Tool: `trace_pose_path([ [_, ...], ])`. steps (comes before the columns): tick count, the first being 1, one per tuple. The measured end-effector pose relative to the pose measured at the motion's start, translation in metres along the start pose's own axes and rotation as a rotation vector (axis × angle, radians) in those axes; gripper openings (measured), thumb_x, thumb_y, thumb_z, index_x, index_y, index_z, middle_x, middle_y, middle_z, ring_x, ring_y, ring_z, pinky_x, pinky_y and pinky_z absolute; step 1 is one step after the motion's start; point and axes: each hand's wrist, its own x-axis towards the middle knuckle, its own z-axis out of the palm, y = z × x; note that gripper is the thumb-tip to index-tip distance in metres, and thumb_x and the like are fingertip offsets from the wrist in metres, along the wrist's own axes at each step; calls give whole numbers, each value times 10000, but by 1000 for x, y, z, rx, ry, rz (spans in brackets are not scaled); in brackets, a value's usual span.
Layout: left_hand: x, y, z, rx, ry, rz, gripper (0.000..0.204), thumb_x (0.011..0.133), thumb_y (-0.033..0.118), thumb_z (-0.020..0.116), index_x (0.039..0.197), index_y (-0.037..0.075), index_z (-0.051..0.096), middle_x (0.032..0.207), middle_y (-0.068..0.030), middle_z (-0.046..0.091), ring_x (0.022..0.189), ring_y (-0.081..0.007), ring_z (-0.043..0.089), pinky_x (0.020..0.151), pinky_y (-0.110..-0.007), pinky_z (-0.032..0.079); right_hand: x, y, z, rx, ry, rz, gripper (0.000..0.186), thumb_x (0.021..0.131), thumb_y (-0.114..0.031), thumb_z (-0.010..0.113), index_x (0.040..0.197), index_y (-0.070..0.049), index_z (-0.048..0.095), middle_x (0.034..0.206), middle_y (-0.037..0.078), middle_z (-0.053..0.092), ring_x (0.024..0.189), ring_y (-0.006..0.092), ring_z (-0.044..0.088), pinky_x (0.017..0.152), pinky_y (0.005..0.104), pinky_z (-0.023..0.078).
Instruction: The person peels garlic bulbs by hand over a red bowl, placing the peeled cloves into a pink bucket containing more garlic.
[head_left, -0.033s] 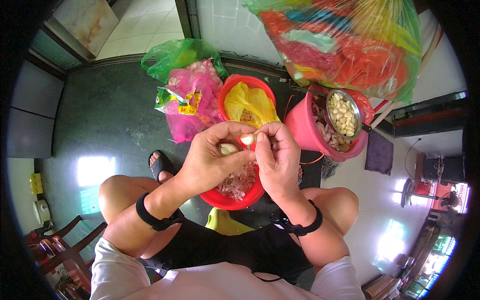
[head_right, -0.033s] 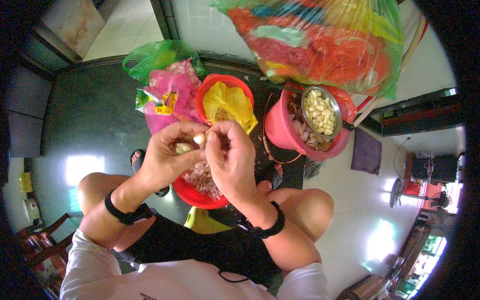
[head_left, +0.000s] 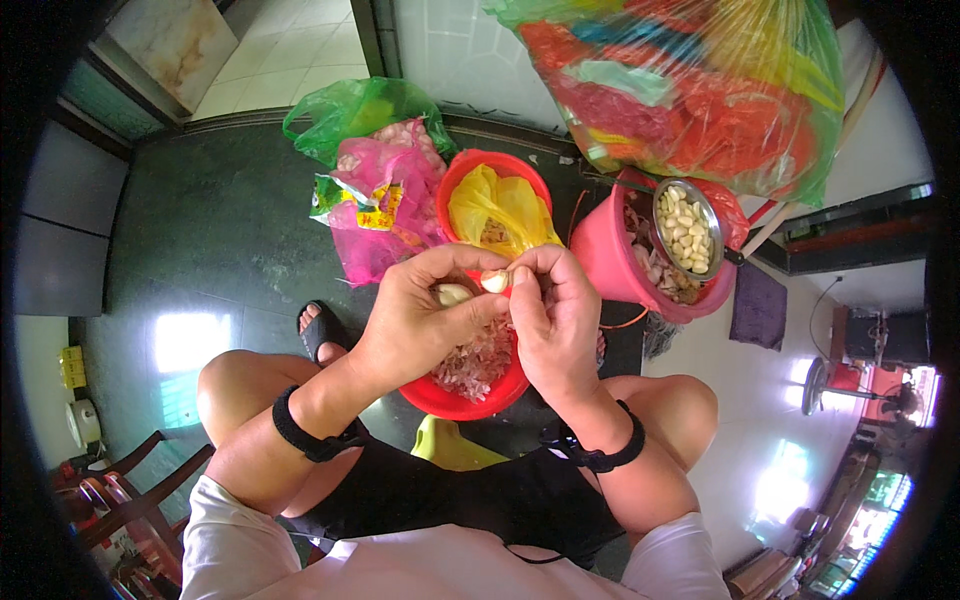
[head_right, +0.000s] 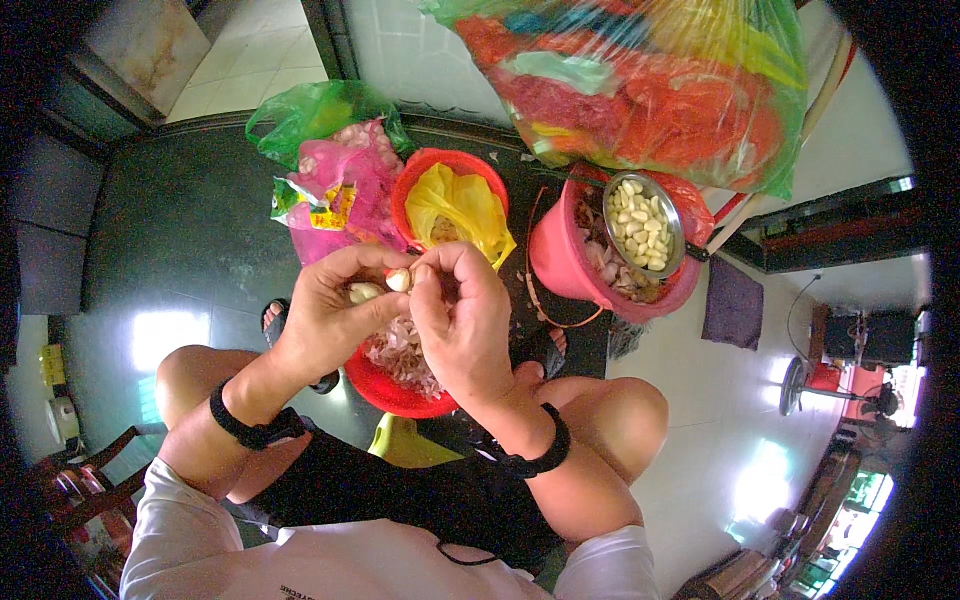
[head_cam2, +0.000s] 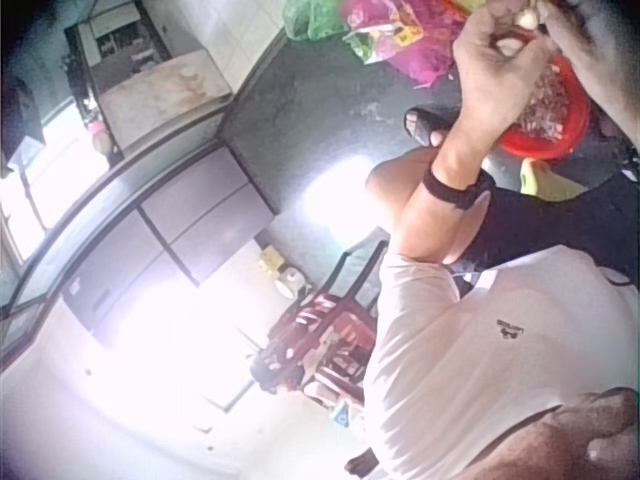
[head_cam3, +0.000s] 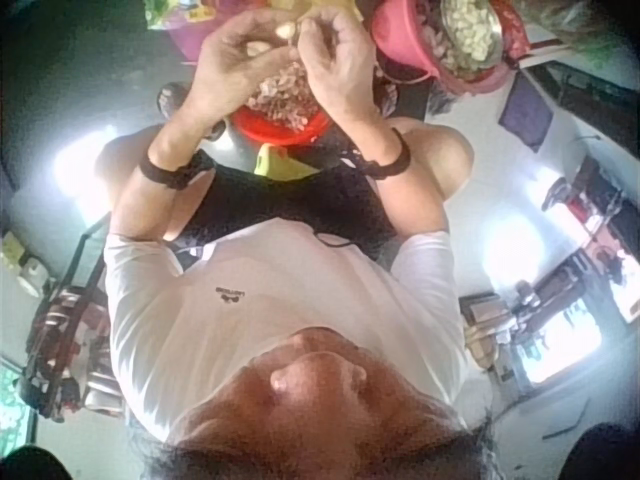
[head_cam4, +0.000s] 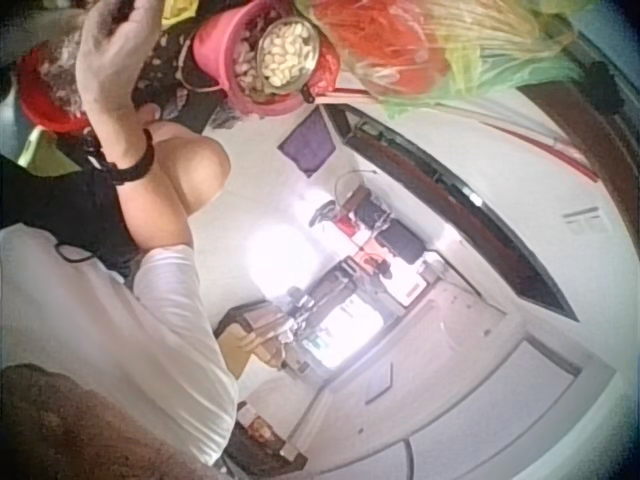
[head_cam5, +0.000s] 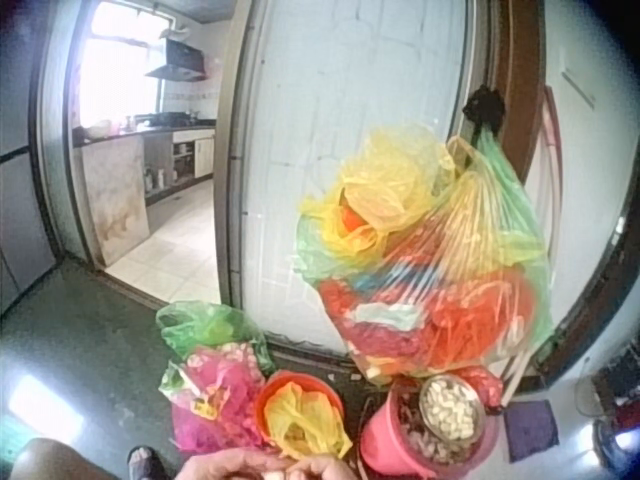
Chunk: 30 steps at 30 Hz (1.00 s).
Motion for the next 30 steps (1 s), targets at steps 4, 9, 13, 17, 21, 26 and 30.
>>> trace_pose_path([
  [4,8,-9,-9,269,49,350,332,955,52,773,1276,20,697,1140,-32,706,960,-92,652,882,-262,541,-1,-2,0,-10,-38,-39,52,1034,-53,588,1043,-4,601,866,22,634,726,58,566,654,241,487],
  [9,1,6,-5,-226,10,28,330,1035,124,684,1342,4,667,1140,-69,718,992,-103,655,892,-269,545,-4,-3,-7,323,-82,205,47,1056,-64,552,1049,-31,585,847,-23,596,702,24,506,629,212,428],
  [13,-2,13,-8,-274,-48,-68,324,1074,128,616,1360,-22,648,1161,-107,719,1071,-123,658,910,-298,548,-3,-13,-10,328,-135,238,29,1052,-65,565,1047,-36,564,861,-22,583,718,32,507,638,227,436],
  [17,-1,12,-2,126,51,109,310,1066,97,609,1347,-29,649,1145,-121,728,1061,-173,686,923,-328,549,7,-4,-9,32,-46,-199,58,1018,-55,634,1043,-18,598,900,38,623,737,88,571,657,261,478],
  [21,0,14,-1,451,92,347,303,1006,31,646,1302,-29,670,1123,-163,719,1025,-265,712,923,-358,549,5,-14,-7,-201,-12,-268,91,945,-50,742,999,5,694,935,121,662,761,198,650,695,291,524],
  [26,1,12,0,606,99,456,313,951,-6,686,1264,-23,688,1079,-178,703,975,-322,713,870,-373,566,2,-10,-11,-165,-7,-164,66,943,-3,727,995,26,700,950,119,689,785,173,683,716,288,548],
  [30,0,10,0,675,115,494,326,930,-4,701,1256,-15,693,1059,-173,699,952,-341,708,841,-385,576,0,-11,-9,-185,-10,-134,59,941,21,712,998,30,700,942,108,692,774,155,682,708,282,550],
])
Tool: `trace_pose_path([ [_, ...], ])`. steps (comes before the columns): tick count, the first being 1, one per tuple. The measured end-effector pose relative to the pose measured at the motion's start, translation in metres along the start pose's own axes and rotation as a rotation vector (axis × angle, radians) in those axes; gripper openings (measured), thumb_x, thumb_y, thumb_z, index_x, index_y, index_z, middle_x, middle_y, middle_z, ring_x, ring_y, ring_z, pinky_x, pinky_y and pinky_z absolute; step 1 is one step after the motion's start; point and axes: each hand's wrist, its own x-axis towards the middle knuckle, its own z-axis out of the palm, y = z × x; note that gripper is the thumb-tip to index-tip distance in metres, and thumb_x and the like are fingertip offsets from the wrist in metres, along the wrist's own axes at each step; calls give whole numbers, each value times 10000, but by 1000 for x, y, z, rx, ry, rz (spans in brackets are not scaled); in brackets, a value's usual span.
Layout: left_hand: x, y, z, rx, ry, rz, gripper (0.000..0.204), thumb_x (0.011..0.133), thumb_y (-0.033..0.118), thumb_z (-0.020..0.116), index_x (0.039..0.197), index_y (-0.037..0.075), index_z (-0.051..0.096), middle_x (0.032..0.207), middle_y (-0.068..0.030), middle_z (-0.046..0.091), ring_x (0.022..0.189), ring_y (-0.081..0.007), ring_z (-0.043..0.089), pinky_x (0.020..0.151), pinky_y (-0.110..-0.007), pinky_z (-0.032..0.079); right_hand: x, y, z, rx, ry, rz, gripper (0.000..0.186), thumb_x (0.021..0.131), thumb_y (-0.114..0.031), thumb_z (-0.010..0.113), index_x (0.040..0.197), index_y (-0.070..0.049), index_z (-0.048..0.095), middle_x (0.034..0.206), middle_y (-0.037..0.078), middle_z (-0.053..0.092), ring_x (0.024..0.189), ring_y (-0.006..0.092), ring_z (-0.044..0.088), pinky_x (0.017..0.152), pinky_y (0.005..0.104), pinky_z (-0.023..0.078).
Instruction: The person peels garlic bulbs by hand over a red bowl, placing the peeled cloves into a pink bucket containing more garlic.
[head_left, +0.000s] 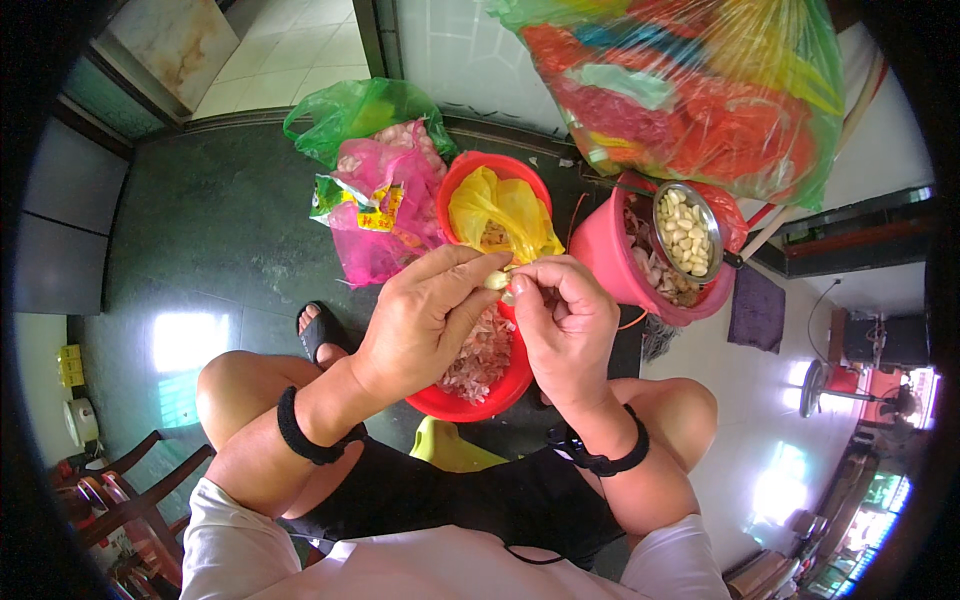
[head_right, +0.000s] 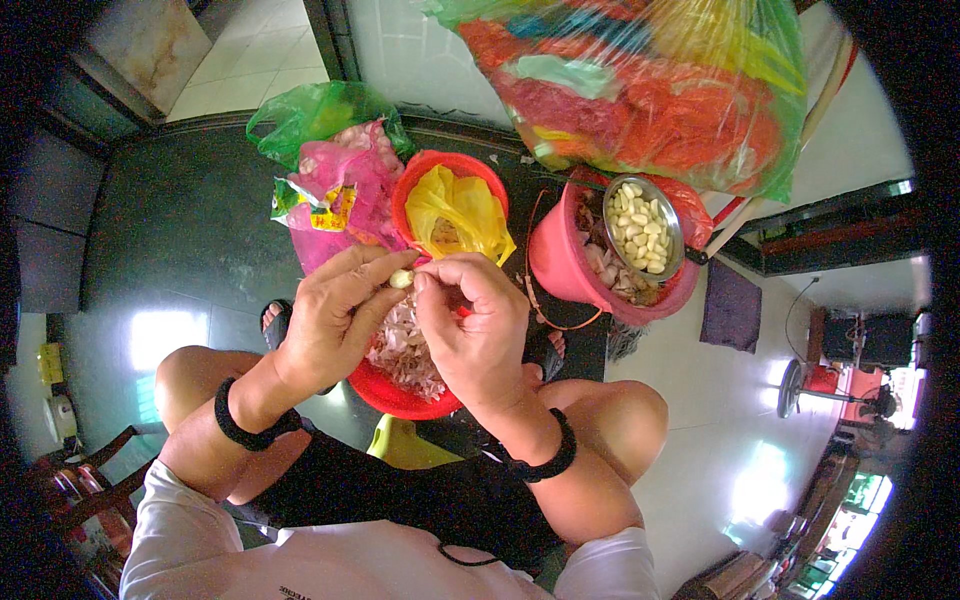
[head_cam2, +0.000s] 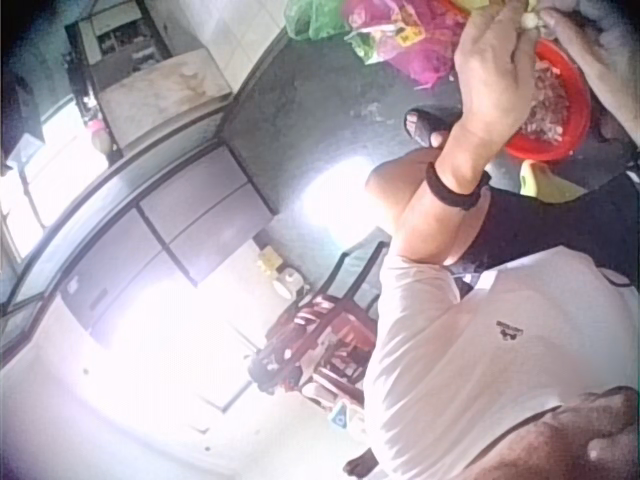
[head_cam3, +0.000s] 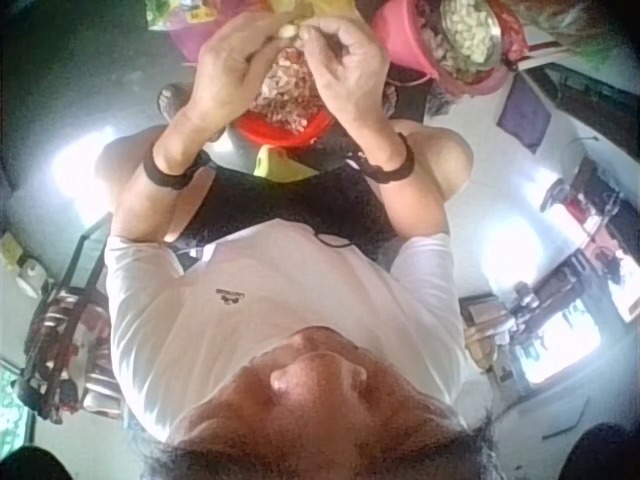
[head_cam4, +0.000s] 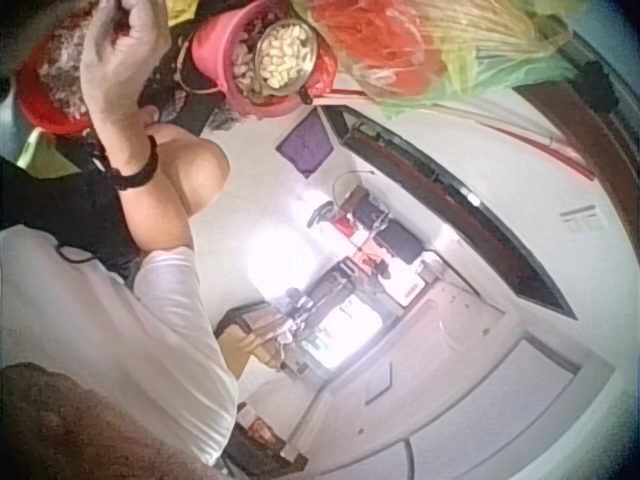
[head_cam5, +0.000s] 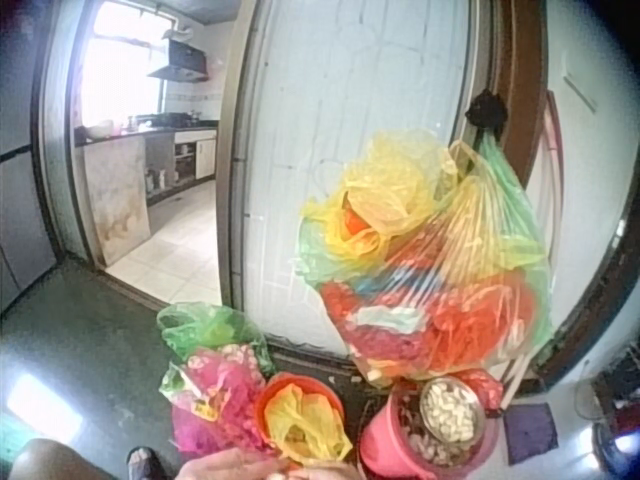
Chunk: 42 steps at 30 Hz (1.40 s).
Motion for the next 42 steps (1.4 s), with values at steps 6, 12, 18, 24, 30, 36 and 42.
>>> trace_pose_path([
  [6,-5,-3,7,51,4,-3,329,918,12,718,1246,-12,701,1064,-180,702,955,-349,710,845,-392,577,-4,5,8,-52,62,67,32,928,49,684,937,27,662,889,89,684,731,138,665,687,269,539],
  [12,-2,-2,8,-414,6,-321,294,1008,33,651,1295,-29,671,1106,-123,731,982,-212,708,875,-323,561,0,3,11,126,33,171,48,967,16,649,996,-2,616,849,29,640,715,75,591,657,245,495],
  [18,0,-3,6,-1003,-19,-570,283,1054,69,636,1316,-37,653,1153,-62,725,1019,-95,650,906,-266,544,-4,3,4,269,-39,245,24,1005,-33,617,1021,-19,605,853,4,604,748,51,558,665,229,468],
  [24,-1,0,2,-697,-65,-500,261,1021,38,681,1273,-32,683,1123,-61,744,1009,-98,671,904,-271,565,-3,3,5,112,-33,59,22,1002,-22,605,990,-31,589,890,3,589,751,56,546,661,230,458],
  [30,-3,-3,-5,-1093,-43,-566,315,1018,73,698,1317,-20,678,1088,-51,751,979,-101,677,877,-277,569,-8,-8,4,342,-87,219,39,993,7,579,974,-25,568,898,20,553,771,64,533,661,242,450],
  [36,0,2,-7,-1144,-57,-604,296,1009,70,709,1297,0,703,1082,-39,748,964,-102,678,864,-276,560,-2,-4,-2,261,-118,69,40,966,12,604,984,-16,580,927,44,567,722,95,543,632,254,462],
  [42,-1,-2,-1,-343,27,-286,253,927,36,771,1175,0,746,1074,-106,761,932,-186,724,847,-319,570,1,-13,-2,-186,-17,-202,129,878,41,714,998,17,672,976,141,670,759,233,680,679,325,551],
])
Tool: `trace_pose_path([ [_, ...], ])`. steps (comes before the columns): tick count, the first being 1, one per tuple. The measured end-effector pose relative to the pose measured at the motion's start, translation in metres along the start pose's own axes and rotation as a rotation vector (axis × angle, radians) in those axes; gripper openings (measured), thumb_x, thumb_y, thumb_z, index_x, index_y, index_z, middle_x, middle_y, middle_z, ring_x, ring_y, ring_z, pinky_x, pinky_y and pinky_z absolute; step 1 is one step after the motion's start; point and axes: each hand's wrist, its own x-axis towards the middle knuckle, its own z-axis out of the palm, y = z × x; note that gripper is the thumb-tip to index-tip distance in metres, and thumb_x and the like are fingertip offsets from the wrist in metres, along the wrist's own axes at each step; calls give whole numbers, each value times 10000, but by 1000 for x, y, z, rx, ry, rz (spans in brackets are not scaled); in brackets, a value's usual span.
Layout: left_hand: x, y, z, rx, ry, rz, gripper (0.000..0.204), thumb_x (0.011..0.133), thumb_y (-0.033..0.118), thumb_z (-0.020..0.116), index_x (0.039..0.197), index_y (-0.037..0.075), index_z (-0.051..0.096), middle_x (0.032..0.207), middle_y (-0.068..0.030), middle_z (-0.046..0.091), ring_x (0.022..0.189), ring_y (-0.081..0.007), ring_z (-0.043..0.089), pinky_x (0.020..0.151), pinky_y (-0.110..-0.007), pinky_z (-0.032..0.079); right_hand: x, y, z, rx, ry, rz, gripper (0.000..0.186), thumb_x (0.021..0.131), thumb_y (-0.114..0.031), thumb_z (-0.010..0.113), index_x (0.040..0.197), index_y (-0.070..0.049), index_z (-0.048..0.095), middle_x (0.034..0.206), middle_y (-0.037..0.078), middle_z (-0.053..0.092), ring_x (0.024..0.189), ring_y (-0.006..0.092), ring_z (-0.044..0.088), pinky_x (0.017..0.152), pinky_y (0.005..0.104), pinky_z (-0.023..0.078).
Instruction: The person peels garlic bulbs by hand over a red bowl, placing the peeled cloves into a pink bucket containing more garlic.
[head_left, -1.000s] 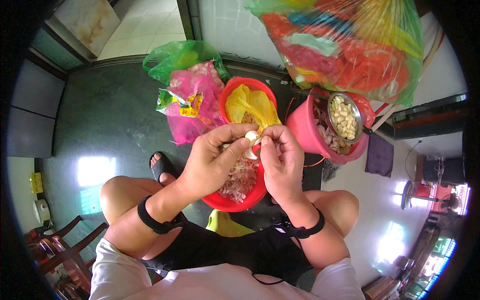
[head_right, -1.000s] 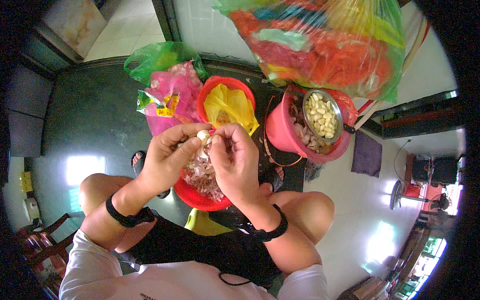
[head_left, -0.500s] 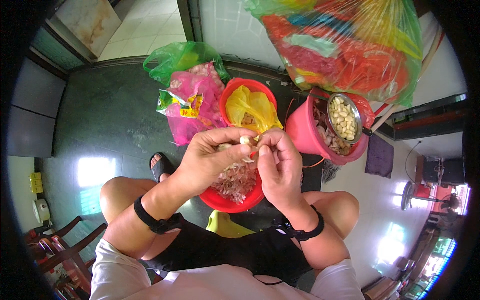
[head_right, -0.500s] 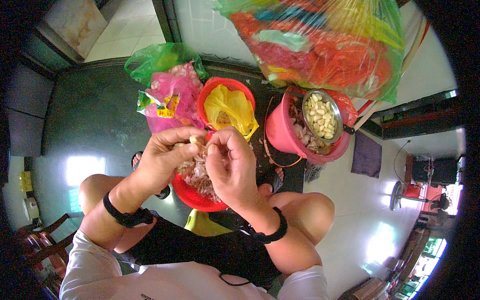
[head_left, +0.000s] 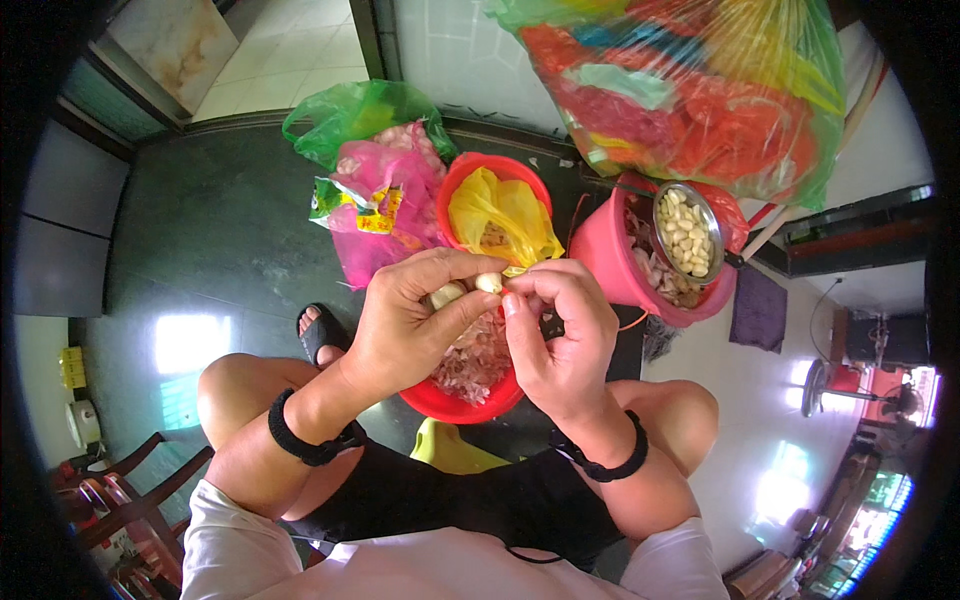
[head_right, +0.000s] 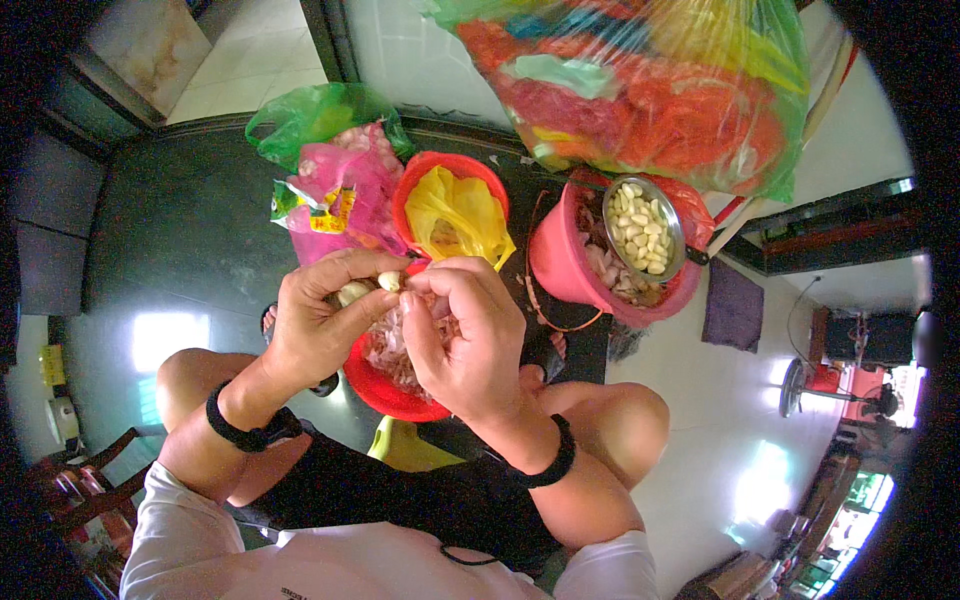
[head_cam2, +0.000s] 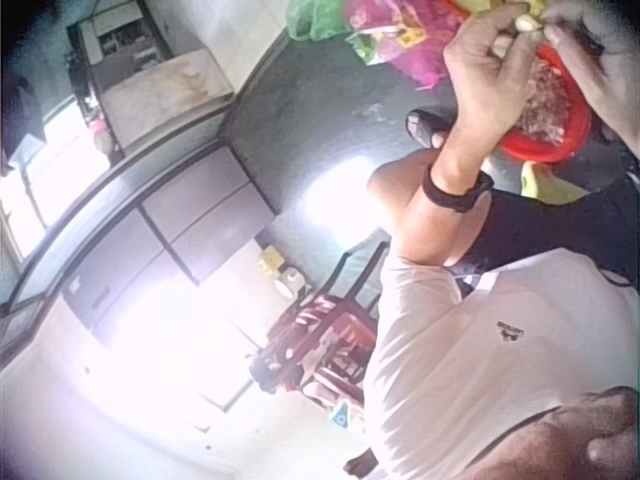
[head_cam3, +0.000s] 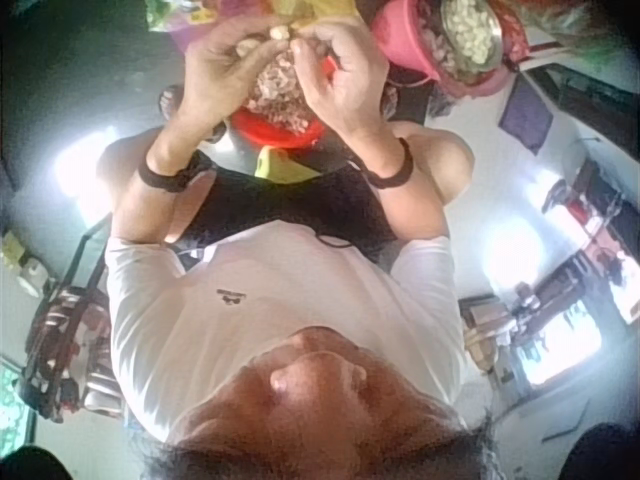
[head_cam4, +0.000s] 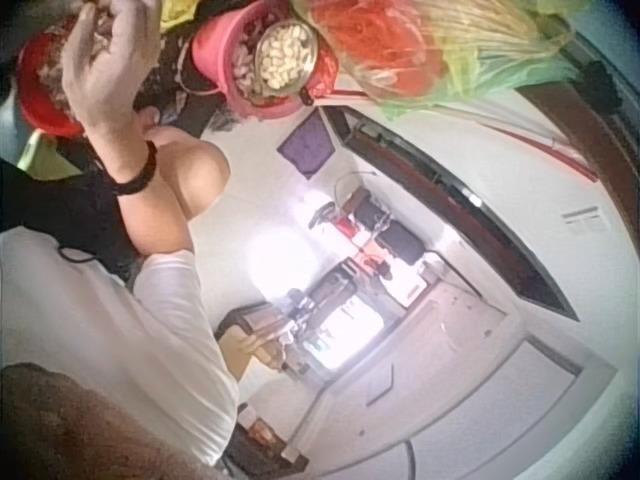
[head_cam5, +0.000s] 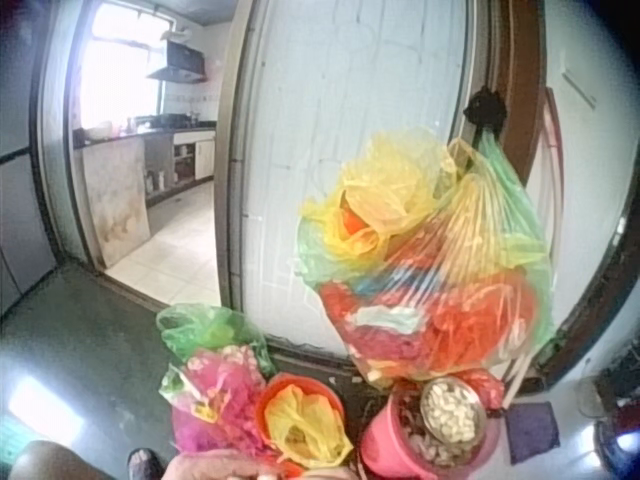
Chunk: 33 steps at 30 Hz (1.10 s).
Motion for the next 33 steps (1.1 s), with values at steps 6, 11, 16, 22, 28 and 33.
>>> trace_pose_path([
  [6,3,1,0,297,23,185,280,859,15,787,1138,9,761,1060,-167,750,951,-312,736,837,-369,587,0,3,2,-83,17,-23,136,858,43,747,978,15,689,946,148,681,774,290,694,697,363,566],
  [11,3,-3,0,495,52,394,257,836,31,796,1092,16,776,1049,-160,747,941,-330,727,830,-404,593,-1,3,1,-116,-1,5,153,837,55,748,962,-2,680,889,142,671,767,318,687,695,387,565],
  [16,-2,-6,3,479,23,342,248,839,31,797,1086,16,775,1052,-162,741,924,-322,721,819,-394,592,-6,11,4,-109,7,35,159,823,62,741,931,-12,650,865,139,659,747,306,680,678,375,559],
  [22,-4,3,6,-22,-30,-60,242,963,53,738,1198,-6,736,1106,-100,752,946,-173,714,841,-305,576,-3,11,2,229,26,272,86,911,41,672,960,-12,626,856,55,643,737,126,621,672,272,513],
  [28,0,3,-1,-545,-102,-236,336,1077,79,596,1400,-10,615,1228,-82,728,1099,-108,656,976,-287,537,-6,6,-3,507,-43,456,28,984,11,584,992,-13,595,877,-16,598,771,29,528,694,219,467],
  [33,-2,1,-3,-684,-98,-249,335,1076,65,587,1404,1,610,1231,-89,727,1111,-129,661,1006,-304,526,-6,7,1,421,-72,335,44,937,26,597,973,2,588,865,33,599,742,91,552,691,257,480],
])
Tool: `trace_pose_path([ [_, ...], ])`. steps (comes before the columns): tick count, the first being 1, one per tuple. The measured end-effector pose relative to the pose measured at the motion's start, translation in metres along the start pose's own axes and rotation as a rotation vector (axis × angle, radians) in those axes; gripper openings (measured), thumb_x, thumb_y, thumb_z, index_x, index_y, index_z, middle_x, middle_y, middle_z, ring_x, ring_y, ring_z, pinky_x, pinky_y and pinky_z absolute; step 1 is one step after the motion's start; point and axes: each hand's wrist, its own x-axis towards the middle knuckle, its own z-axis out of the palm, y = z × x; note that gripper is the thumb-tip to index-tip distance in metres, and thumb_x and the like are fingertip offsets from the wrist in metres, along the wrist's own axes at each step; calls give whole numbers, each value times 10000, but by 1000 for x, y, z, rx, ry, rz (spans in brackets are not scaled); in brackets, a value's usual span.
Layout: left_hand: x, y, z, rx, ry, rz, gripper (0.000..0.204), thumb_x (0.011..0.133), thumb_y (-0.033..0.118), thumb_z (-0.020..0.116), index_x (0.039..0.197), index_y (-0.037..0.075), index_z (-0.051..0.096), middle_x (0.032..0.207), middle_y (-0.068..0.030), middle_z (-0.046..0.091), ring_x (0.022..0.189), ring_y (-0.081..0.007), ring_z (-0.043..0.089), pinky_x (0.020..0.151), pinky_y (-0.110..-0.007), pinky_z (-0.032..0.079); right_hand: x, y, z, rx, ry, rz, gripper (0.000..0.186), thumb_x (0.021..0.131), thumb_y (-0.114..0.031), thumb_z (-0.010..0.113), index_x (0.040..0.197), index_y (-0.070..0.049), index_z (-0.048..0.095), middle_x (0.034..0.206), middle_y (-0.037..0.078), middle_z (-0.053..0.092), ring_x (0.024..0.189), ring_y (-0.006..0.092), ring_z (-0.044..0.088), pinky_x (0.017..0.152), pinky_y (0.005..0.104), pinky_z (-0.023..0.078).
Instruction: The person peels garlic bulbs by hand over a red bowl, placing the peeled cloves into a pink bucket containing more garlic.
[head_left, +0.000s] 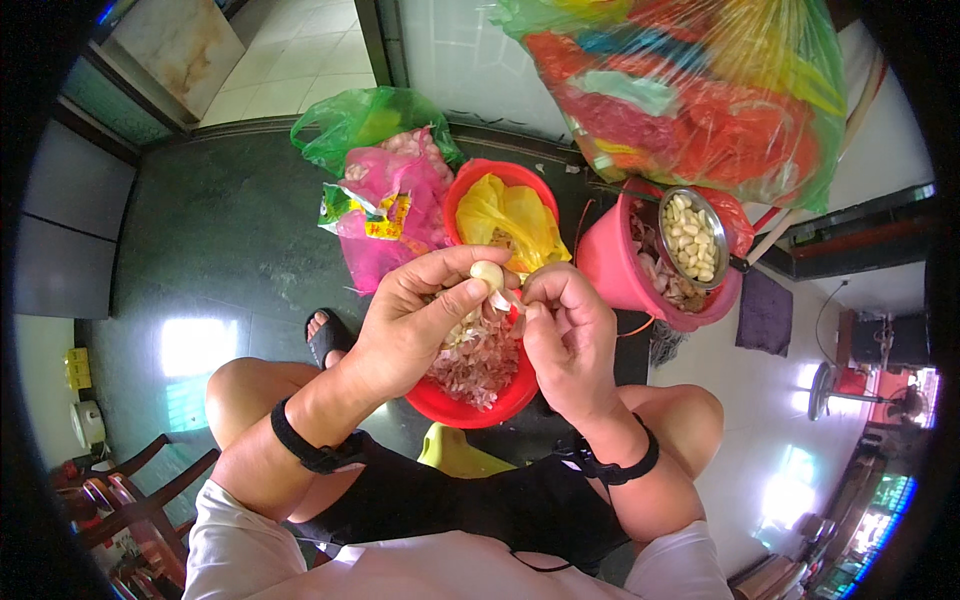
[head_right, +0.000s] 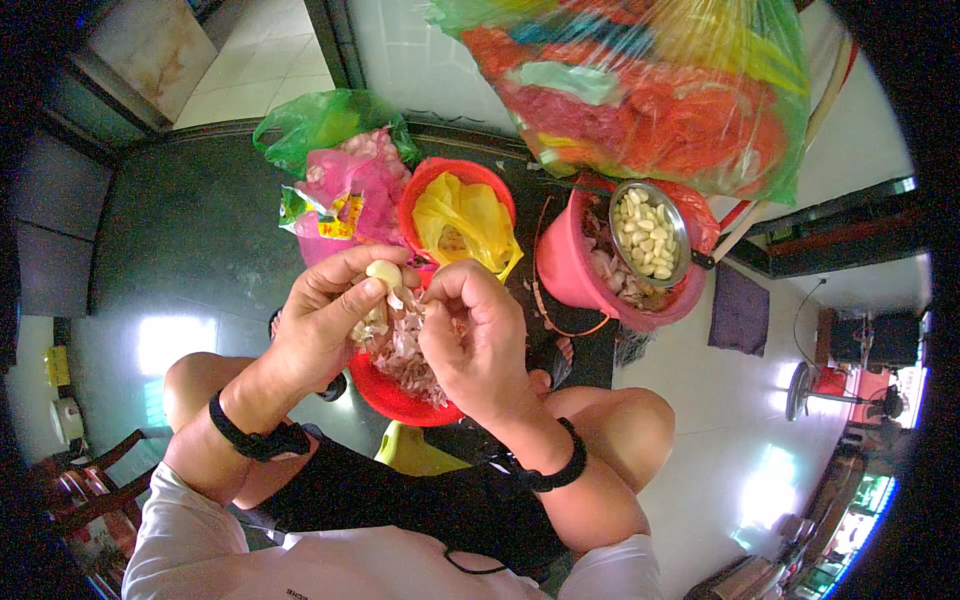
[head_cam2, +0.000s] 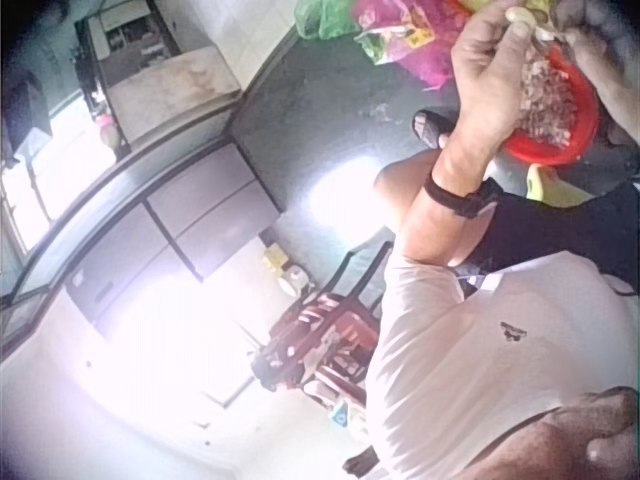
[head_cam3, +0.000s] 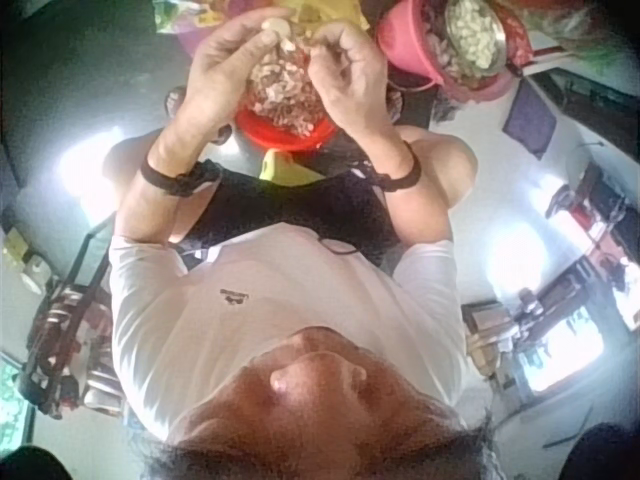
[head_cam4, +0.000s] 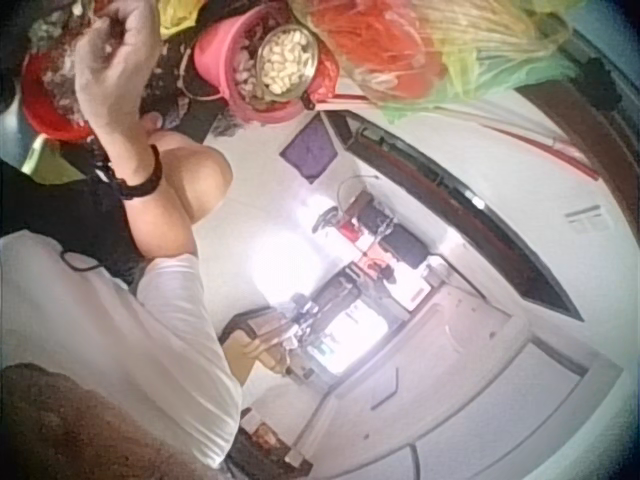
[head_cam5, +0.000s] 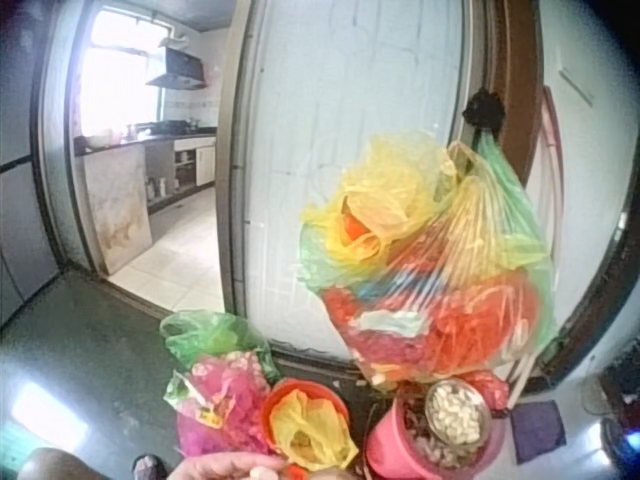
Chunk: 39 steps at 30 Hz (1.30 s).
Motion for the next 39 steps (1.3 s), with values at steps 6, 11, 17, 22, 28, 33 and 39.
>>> trace_pose_path([
  [6,-1,5,2,279,53,89,322,1043,46,628,1362,11,650,1123,-69,722,1054,-136,660,953,-292,523,4,-1,0,-211,8,-79,109,889,34,635,992,1,622,942,113,626,721,176,614,686,293,508],
  [11,1,11,2,755,87,354,342,949,-1,709,1290,21,708,1015,-93,688,943,-187,662,854,-298,518,10,-16,-9,-532,79,-413,287,875,8,742,1159,-27,725,1049,129,680,752,231,673,707,338,555],
  [17,0,10,4,1010,38,462,378,902,-26,726,1278,8,717,1013,-131,683,906,-255,672,802,-327,541,10,-11,-10,-623,41,-586,246,829,41,798,1063,-22,755,985,121,703,820,258,720,696,339,582],
  [22,0,6,6,1006,20,479,333,905,-25,716,1238,-22,720,1030,-151,678,881,-282,686,774,-352,559,12,-10,-10,-699,12,-619,232,808,77,796,1021,-4,754,935,119,699,734,248,705,626,330,568],
  [28,-2,0,1,1041,-14,463,304,885,-22,721,1188,-46,720,1037,-172,675,913,-325,688,789,-379,565,13,-4,-11,-867,-33,-717,229,779,14,775,978,-36,672,901,76,639,766,259,683,679,374,578],
  [33,0,-8,-1,1051,-90,471,440,899,-56,709,1334,-18,659,1041,-150,687,904,-253,678,808,-322,545,15,-4,-9,-774,-41,-629,183,799,37,729,930,-42,629,881,90,625,728,278,658,660,371,564],
  [39,-6,3,11,623,-80,149,654,951,-42,681,1550,8,423,1051,-93,689,962,-155,672,870,-316,545,14,3,-22,-185,66,-14,43,930,21,642,970,7,631,920,78,661,741,137,627,683,272,512],
])
